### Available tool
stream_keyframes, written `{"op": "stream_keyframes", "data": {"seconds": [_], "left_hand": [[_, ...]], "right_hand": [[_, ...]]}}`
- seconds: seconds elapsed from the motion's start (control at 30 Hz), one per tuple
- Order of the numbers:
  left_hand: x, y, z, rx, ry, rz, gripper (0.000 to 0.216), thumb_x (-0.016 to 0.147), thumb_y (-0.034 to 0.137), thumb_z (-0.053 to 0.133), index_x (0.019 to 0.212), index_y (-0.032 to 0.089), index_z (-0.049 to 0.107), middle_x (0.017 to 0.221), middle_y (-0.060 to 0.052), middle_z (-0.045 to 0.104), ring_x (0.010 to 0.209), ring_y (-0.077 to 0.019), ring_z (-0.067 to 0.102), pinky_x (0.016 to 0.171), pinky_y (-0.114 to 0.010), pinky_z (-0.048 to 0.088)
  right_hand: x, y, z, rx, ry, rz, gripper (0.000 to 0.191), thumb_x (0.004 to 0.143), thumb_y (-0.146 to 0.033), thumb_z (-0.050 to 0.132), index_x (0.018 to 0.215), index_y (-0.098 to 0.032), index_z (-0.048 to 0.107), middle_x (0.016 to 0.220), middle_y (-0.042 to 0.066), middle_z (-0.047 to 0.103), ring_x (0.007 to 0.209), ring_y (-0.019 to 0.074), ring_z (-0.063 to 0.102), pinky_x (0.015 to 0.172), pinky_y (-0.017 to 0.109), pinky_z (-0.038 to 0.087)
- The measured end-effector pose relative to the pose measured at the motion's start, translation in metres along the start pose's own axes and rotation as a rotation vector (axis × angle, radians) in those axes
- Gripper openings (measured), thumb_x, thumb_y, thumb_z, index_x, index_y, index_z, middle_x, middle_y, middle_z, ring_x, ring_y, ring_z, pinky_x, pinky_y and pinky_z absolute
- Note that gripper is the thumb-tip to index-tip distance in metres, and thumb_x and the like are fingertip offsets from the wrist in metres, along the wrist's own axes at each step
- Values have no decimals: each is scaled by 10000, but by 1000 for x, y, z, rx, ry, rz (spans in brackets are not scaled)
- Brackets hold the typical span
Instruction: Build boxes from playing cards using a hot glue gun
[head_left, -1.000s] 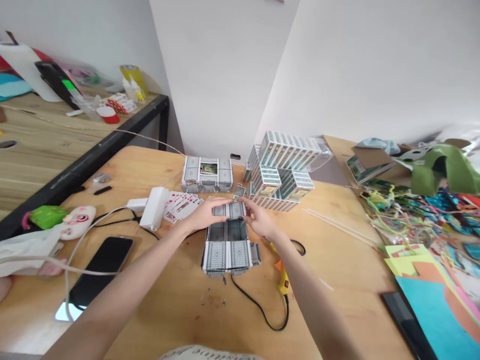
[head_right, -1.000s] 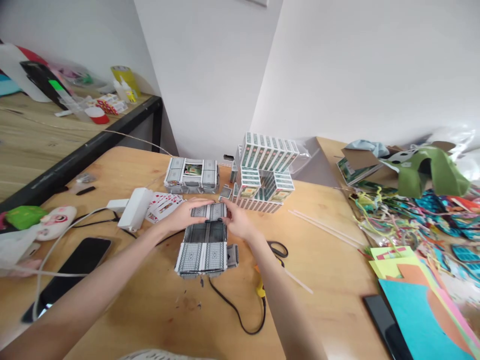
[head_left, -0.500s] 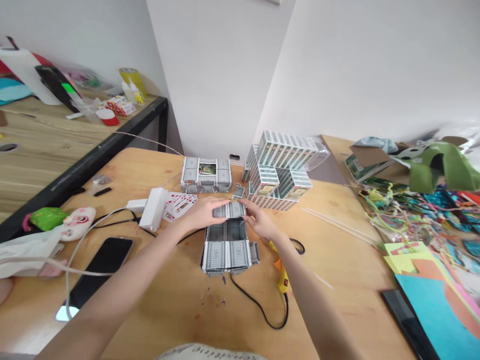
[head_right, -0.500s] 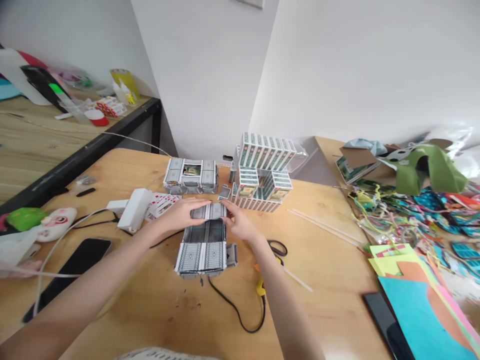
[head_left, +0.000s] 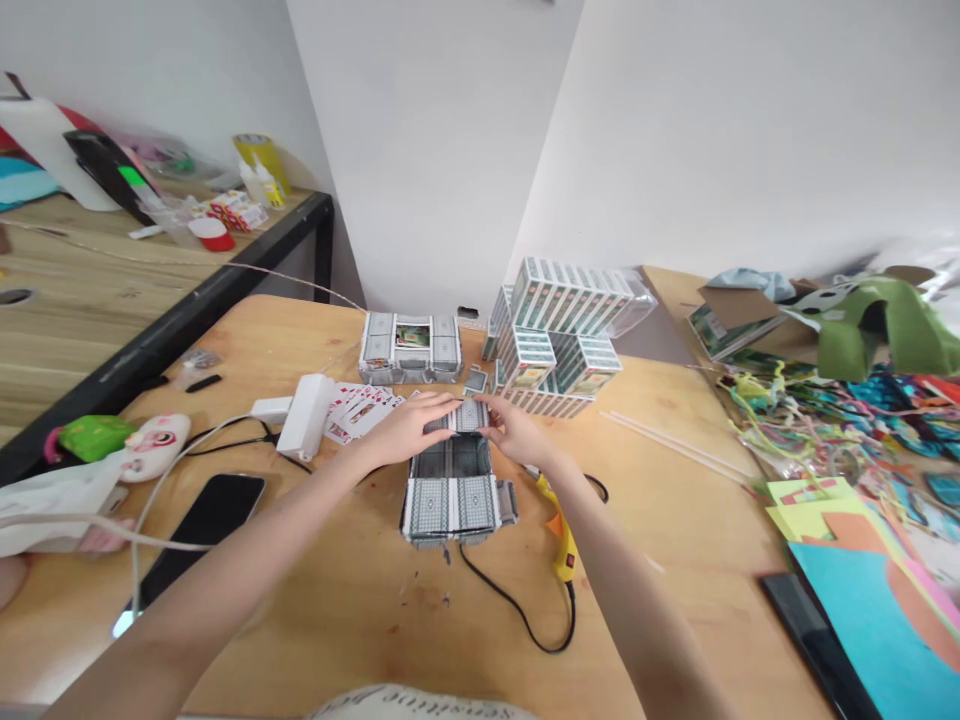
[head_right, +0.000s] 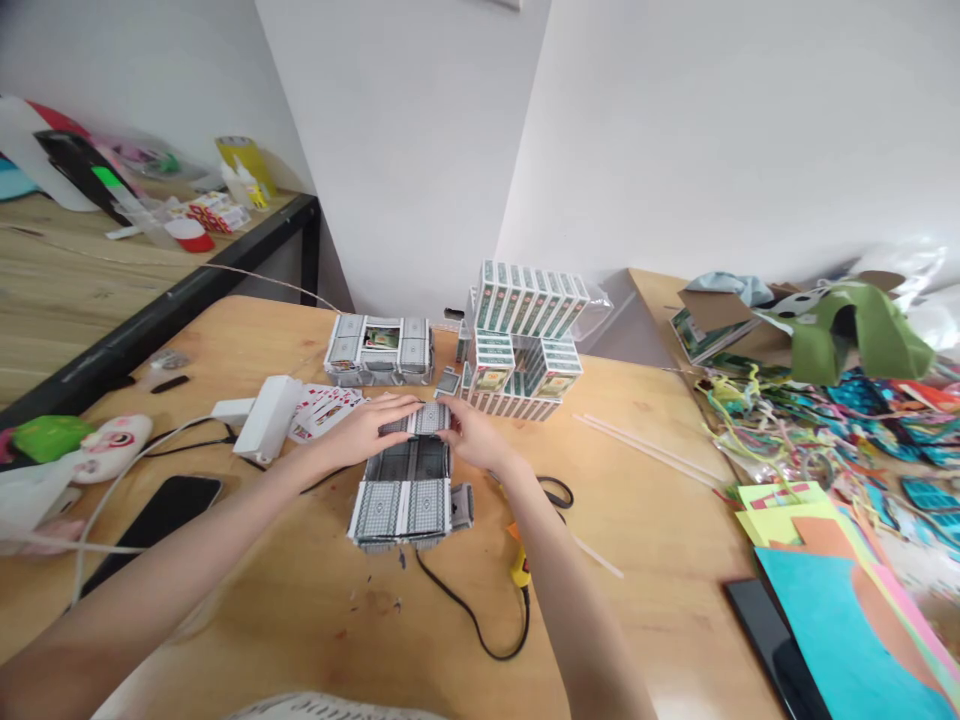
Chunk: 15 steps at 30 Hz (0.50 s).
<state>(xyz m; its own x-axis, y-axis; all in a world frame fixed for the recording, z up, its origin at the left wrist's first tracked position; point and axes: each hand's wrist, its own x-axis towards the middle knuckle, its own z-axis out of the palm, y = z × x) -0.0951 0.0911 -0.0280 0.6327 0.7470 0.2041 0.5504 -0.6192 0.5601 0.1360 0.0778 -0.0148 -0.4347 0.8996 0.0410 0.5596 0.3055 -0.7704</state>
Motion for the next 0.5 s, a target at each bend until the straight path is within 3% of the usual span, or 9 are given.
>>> {"op": "stream_keyframes", "data": {"seconds": [0.2, 0.37, 0.5], "left_hand": [[1, -3, 6, -196, 103, -109, 551, 745, 372, 651, 1264, 241, 519, 1275, -71, 571, 1188, -239, 502, 1033, -429, 371], [-1, -3, 12, -284, 204, -187, 668, 677, 338, 700, 1287, 211, 456, 1283, -84, 543, 1212, -242, 475, 1042, -429, 352], [-4, -2, 16, -316, 232, -299, 684, 654, 323, 710, 1266, 189, 437, 1171, -83, 578, 1105, -238, 545, 975, -410, 408]], "right_hand": [[-1, 2, 4, 2, 14, 3, 492, 784, -138, 556, 1268, -191, 480, 1173, 110, 590, 882, 186, 585, 837, 387, 473], [-3, 6, 11, 56, 59, 27, 490, 779, -117, 539, 1259, -188, 475, 1161, 104, 590, 853, 176, 580, 827, 381, 481], [-3, 9, 13, 60, 60, 12, 511, 784, -108, 521, 1285, -189, 459, 1250, 123, 539, 996, 202, 568, 879, 388, 466]]}}
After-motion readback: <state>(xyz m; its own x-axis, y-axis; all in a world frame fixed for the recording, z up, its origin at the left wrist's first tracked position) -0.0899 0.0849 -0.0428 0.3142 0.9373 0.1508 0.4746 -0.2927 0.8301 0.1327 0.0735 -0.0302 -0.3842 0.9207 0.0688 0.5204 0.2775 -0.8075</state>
